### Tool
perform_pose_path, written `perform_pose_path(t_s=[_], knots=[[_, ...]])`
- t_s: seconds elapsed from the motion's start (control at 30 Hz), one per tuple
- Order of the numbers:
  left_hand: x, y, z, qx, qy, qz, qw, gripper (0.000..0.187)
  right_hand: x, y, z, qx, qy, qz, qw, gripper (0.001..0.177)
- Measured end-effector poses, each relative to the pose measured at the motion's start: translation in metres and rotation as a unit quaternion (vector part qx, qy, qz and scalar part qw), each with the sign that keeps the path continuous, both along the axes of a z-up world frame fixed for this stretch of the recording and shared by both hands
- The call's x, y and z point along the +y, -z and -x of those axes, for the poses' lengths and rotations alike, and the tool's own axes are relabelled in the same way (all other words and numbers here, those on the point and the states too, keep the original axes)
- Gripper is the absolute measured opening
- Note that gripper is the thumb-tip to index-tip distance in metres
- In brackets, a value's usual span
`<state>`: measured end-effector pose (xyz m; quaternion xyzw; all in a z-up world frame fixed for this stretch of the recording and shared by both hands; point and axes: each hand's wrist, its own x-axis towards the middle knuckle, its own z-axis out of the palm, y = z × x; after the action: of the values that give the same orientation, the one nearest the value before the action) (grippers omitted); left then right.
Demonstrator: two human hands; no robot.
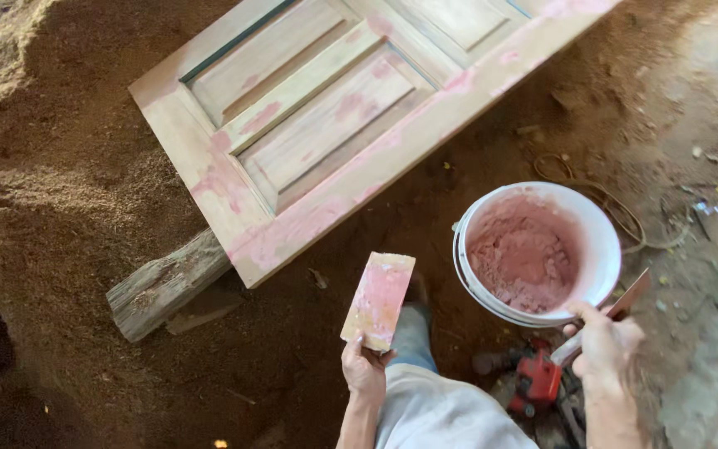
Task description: The person applies pink wood filler to the grooves and joints of a wooden door using a putty knife and a smaller scraper. They repeatedly scoop filler from a bucket and spread it into the recessed areas, smoothing the surface as they work.
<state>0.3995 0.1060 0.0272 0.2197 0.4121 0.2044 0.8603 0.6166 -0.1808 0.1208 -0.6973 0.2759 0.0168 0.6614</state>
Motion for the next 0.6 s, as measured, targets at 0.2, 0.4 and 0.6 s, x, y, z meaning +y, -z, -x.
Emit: perform_pose_path(t_s=[0.2,0.4,0.6], knots=[[0.045,-0.015,-0.137,-0.025,-0.054,-0.048,0.997,0.038,0.050,-0.010,-0.173,-0.038,-0.080,-0.029,0.996,0.030],[0.114,-0.033,-0.313,-0.055,-0.130,-0.082,0.987,0.039,0.135,-0.062,-0.347,-0.042,-0.159,-0.014,0.986,0.029],[0.139,-0.060,-0.433,-0.117,-0.152,-0.155,0.969,0.041,0.221,-0.090,-0.498,-0.035,-0.227,-0.023,0.973,0.021]])
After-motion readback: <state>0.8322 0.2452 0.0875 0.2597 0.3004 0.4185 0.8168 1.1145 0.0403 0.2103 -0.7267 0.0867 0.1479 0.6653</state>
